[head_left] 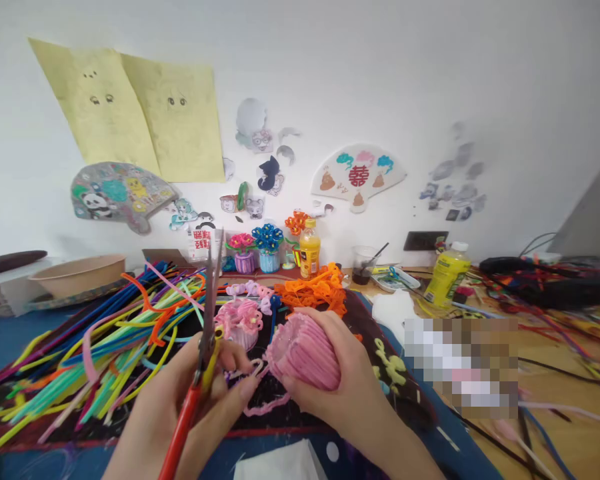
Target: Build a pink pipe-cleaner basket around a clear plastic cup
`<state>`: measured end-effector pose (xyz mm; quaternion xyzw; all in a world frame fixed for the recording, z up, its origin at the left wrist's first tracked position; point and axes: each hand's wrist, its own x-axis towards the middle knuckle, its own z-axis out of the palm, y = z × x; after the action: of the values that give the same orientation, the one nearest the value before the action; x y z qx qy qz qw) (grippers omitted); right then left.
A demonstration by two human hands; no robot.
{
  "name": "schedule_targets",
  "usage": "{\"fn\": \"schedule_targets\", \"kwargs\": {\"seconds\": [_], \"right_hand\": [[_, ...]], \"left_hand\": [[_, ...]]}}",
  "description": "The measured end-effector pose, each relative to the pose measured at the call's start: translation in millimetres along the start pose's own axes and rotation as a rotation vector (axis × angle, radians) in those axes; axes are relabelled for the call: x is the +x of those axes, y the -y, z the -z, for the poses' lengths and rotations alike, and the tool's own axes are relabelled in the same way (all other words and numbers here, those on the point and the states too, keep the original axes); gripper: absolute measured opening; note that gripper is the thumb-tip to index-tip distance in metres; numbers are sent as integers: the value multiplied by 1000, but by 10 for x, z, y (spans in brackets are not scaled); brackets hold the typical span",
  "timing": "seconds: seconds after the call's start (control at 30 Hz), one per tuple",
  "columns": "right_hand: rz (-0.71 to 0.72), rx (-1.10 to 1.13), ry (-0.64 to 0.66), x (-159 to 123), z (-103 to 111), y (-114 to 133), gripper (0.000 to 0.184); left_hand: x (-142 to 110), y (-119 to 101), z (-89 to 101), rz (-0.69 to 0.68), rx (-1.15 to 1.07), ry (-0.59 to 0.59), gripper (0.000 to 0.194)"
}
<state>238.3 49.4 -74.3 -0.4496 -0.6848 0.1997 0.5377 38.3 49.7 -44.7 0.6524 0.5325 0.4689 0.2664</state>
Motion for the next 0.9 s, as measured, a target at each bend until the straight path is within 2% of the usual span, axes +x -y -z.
{"fn": "schedule_targets", "kwargs": {"seconds": [0.1, 0.2, 0.3, 0.4, 0.6, 0.8, 0.9], "right_hand": [[-15, 10, 38, -2, -32, 9, 57], [-22, 11, 50, -12, -57, 14, 56], [-11, 16, 53, -19, -64, 22, 55], [-13, 51, 114, -19, -52, 34, 56], [-36, 121, 136, -21, -30, 66, 51], [-19, 191, 178, -26, -37, 77, 51], [-33, 230, 208, -35, -30, 66, 51]], "left_hand": [[-32, -109, -95, -6, -9, 94, 26], [-35, -154, -153, -43, -94, 97, 23], [-16, -134, -162, -36, -147, 104, 21], [-9, -79, -146, -8, -173, 143, 25], [-56, -55, -157, -91, -218, 37, 26], [-59, -173, -145, -3, -242, 70, 32], [-67, -233, -141, -2, -265, 78, 33]]}}
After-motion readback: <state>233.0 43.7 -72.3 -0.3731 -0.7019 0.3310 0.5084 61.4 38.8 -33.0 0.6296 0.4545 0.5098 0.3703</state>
